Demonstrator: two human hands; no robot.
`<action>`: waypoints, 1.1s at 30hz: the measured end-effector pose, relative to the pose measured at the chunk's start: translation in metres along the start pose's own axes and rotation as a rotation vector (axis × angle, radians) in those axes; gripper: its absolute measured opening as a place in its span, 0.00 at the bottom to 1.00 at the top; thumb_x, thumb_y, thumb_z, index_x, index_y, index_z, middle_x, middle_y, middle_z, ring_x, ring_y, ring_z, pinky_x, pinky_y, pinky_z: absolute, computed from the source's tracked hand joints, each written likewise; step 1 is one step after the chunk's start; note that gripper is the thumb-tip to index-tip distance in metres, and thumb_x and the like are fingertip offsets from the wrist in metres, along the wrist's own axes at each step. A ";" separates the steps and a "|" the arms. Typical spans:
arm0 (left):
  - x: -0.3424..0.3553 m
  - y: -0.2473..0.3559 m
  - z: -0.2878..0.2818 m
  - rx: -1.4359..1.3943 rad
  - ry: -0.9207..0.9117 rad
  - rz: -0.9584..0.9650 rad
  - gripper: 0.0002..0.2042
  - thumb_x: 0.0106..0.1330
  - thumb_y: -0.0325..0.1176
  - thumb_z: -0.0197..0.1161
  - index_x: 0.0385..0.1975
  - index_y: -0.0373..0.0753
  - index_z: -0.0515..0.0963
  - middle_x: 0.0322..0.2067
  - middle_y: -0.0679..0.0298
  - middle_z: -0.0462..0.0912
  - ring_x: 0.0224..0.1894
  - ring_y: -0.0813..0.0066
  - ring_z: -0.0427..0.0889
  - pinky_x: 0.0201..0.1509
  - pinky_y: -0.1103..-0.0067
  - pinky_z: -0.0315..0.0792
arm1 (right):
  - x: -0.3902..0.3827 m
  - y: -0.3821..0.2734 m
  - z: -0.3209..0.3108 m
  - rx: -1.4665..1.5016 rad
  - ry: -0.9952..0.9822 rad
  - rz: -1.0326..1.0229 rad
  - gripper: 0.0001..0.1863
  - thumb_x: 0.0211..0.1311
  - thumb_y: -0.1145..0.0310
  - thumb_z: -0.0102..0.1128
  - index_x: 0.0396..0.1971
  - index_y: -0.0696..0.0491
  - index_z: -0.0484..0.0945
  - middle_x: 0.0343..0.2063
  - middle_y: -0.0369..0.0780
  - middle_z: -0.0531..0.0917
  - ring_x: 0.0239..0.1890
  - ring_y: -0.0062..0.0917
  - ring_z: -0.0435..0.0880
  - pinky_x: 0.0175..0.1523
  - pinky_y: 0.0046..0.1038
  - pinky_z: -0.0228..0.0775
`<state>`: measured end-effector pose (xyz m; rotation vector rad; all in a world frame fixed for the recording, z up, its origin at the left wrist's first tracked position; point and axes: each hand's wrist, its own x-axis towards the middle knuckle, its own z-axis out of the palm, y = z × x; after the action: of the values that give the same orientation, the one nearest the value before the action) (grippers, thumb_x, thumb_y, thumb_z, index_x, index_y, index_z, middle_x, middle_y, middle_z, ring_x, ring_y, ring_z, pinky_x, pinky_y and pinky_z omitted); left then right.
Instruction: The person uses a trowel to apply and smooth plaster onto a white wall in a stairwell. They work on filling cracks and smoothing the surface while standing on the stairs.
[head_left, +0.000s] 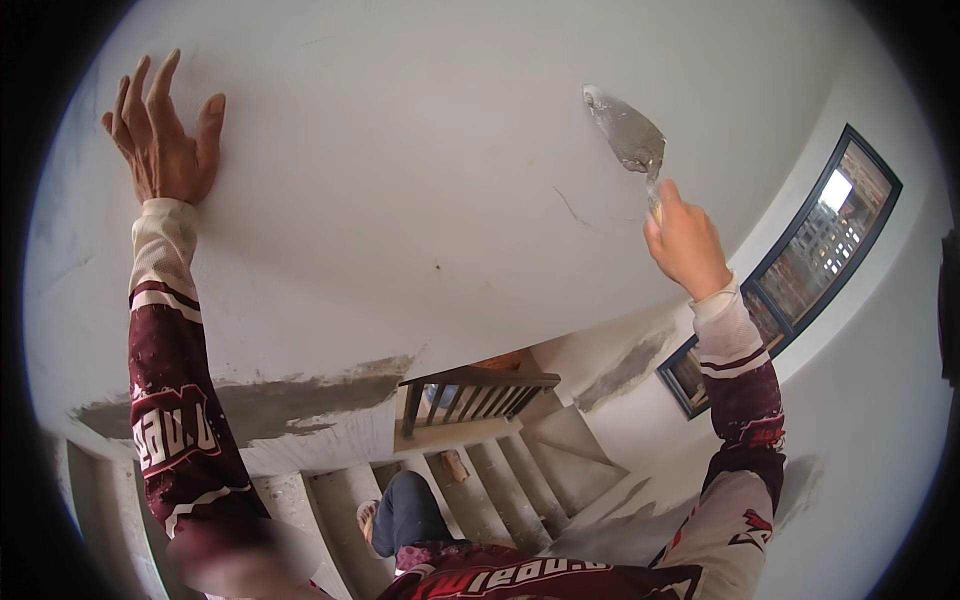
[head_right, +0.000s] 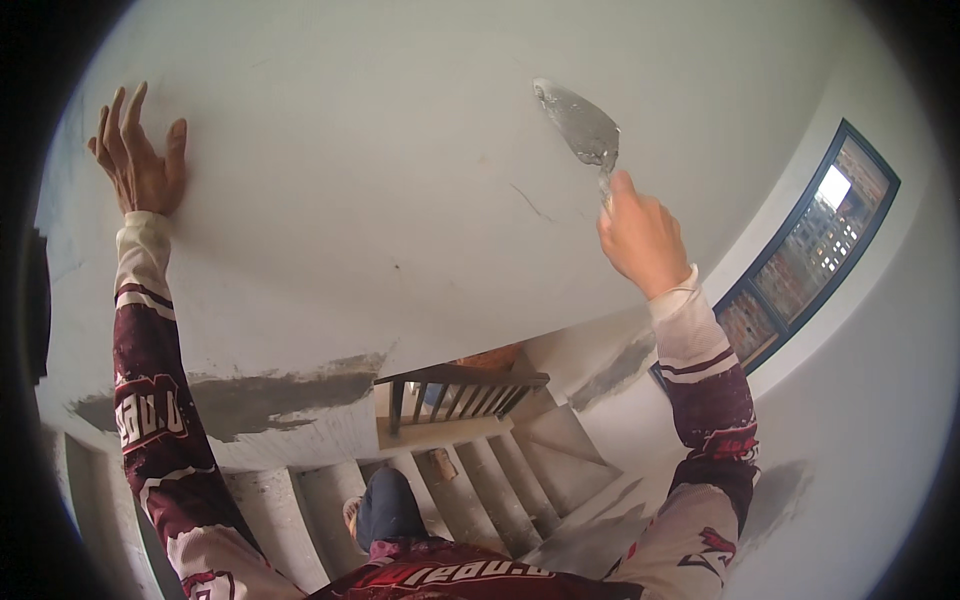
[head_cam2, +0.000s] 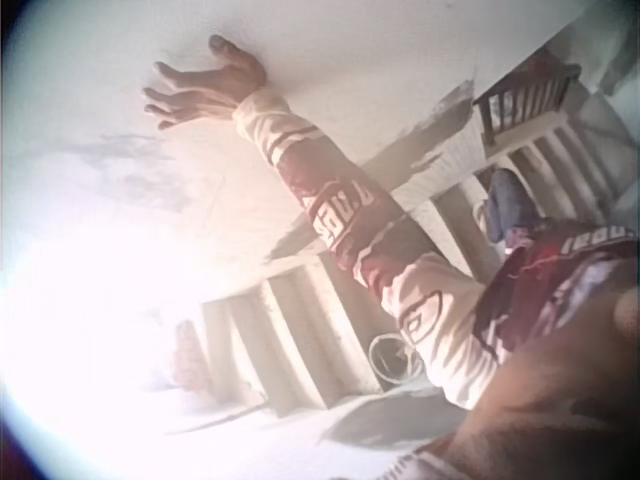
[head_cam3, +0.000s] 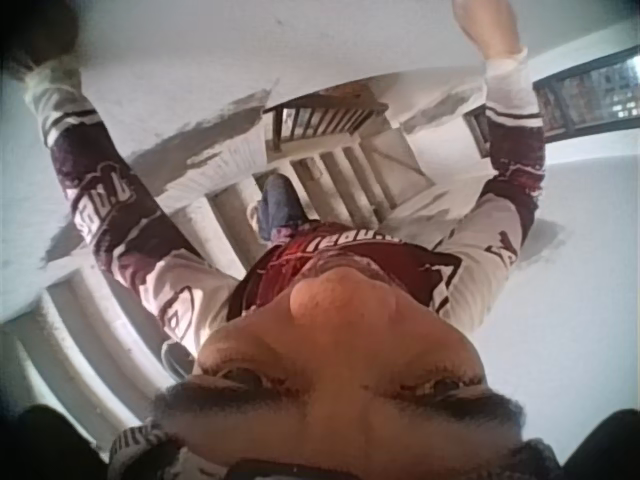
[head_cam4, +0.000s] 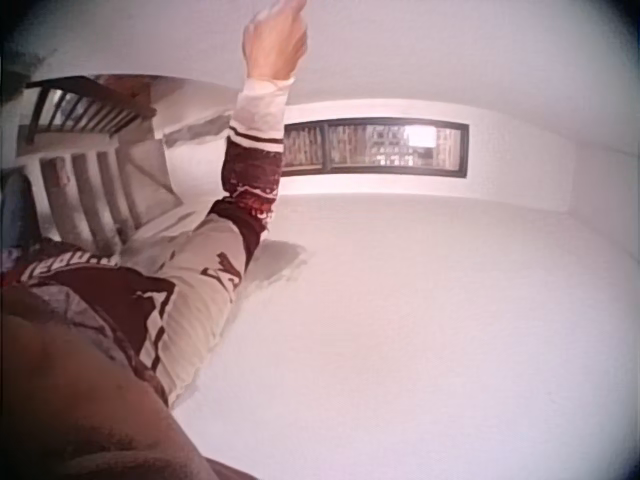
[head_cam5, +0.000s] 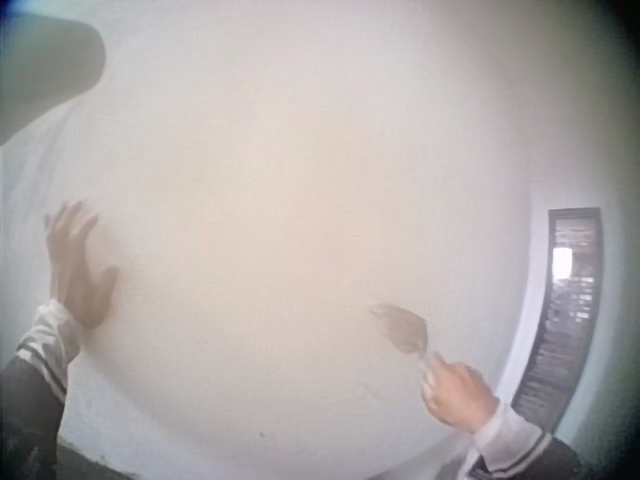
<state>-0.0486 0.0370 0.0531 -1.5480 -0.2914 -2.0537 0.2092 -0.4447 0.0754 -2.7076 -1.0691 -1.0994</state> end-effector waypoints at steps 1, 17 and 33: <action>-0.002 -0.001 -0.001 0.000 -0.005 0.008 0.31 0.72 0.62 0.49 0.70 0.54 0.61 0.71 0.57 0.59 0.77 0.53 0.48 0.77 0.46 0.34 | -0.001 -0.003 -0.002 0.002 -0.011 0.007 0.14 0.64 0.67 0.58 0.44 0.57 0.67 0.29 0.52 0.85 0.34 0.53 0.84 0.39 0.51 0.75; 0.001 0.005 -0.006 0.008 -0.030 0.014 0.31 0.73 0.60 0.50 0.70 0.50 0.62 0.71 0.58 0.59 0.76 0.52 0.49 0.77 0.46 0.36 | 0.005 -0.015 0.021 0.025 0.156 0.041 0.15 0.65 0.64 0.60 0.42 0.56 0.68 0.25 0.49 0.84 0.30 0.51 0.85 0.34 0.49 0.76; 0.005 0.004 -0.003 -0.022 0.014 0.067 0.31 0.72 0.61 0.49 0.69 0.52 0.63 0.71 0.60 0.60 0.76 0.54 0.49 0.76 0.45 0.36 | -0.008 -0.028 0.016 0.127 0.007 0.054 0.10 0.64 0.71 0.54 0.40 0.60 0.67 0.23 0.55 0.83 0.30 0.54 0.85 0.37 0.51 0.77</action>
<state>-0.0499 0.0305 0.0567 -1.5351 -0.2092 -2.0220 0.1973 -0.4239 0.0521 -2.6159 -1.0208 -0.9961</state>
